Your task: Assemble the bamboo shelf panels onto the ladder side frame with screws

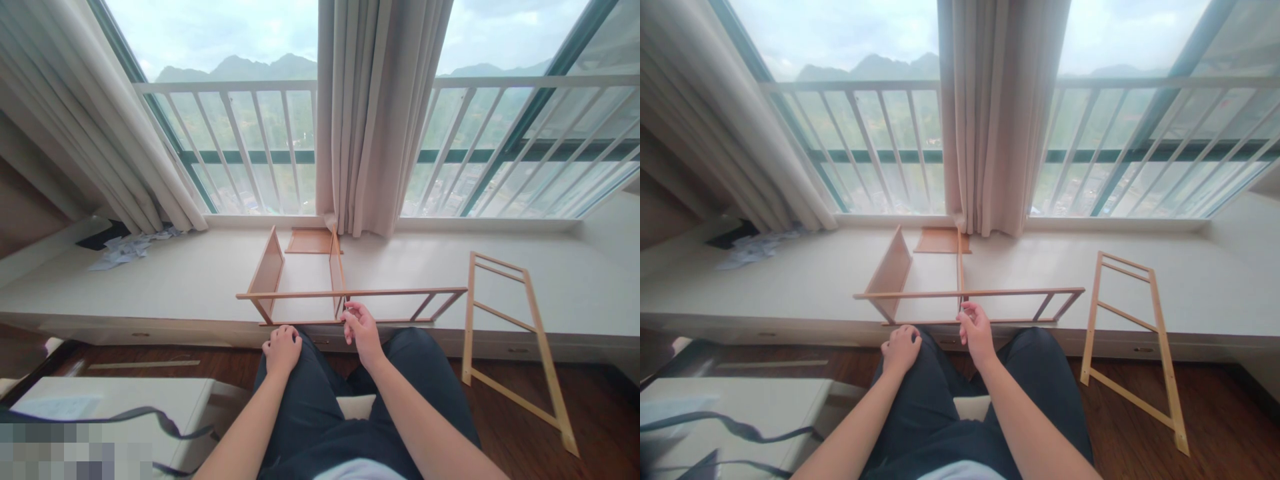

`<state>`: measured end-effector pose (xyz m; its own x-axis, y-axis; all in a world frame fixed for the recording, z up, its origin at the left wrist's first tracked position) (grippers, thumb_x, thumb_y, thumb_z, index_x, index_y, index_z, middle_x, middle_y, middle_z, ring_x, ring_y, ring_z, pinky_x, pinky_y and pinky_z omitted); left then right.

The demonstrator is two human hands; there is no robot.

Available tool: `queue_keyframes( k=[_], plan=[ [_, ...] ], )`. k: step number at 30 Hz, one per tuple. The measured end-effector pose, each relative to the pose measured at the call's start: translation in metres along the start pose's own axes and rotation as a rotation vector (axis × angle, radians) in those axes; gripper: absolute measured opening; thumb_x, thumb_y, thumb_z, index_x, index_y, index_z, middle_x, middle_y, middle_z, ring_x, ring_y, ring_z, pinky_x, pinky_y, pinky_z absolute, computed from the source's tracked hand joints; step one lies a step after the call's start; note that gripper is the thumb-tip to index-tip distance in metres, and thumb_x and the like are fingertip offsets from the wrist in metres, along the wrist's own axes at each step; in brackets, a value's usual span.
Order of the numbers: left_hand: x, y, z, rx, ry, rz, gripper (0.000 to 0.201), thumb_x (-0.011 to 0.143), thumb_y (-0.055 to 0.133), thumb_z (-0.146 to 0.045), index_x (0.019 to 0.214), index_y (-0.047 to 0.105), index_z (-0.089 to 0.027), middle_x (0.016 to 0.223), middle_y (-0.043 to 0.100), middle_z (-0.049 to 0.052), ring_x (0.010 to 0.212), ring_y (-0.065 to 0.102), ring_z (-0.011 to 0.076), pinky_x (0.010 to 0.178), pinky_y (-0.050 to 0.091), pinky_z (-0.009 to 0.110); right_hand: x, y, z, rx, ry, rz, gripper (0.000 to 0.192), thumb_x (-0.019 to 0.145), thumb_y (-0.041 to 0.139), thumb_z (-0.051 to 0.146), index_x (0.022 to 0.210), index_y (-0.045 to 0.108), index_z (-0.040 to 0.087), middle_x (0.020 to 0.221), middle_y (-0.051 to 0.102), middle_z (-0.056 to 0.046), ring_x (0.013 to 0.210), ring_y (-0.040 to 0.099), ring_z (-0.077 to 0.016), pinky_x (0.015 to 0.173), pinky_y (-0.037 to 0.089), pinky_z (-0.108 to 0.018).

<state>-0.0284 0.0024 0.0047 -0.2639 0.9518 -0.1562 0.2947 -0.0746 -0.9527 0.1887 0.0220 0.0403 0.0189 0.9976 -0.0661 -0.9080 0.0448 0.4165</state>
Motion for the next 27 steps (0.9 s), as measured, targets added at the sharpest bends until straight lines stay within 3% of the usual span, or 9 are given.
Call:
queue_keyframes(
  k=[27],
  plan=[
    [0.0005, 0.001, 0.0005, -0.019, -0.002, -0.005, 0.018, 0.094, 0.05, -0.03, 0.096, 0.067, -0.026, 0.124, 0.066, 0.007, 0.12, 0.052, 0.0266, 0.101, 0.036, 0.048, -0.002, 0.0009, 0.005, 0.031, 0.029, -0.011, 0.041, 0.076, 0.077, 0.04, 0.108, 0.061, 0.019, 0.082, 0.069, -0.001, 0.043, 0.045, -0.0063, 0.034, 0.036, -0.018]
  ],
)
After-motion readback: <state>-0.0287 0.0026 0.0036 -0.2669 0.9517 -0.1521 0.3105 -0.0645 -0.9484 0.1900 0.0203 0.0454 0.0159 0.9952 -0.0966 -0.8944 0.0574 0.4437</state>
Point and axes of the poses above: each hand's wrist, its own x-axis towards the middle knuckle, its own y-axis out of the palm, z = x × y, the point moved 1 cm from there along x, towards the middle knuckle
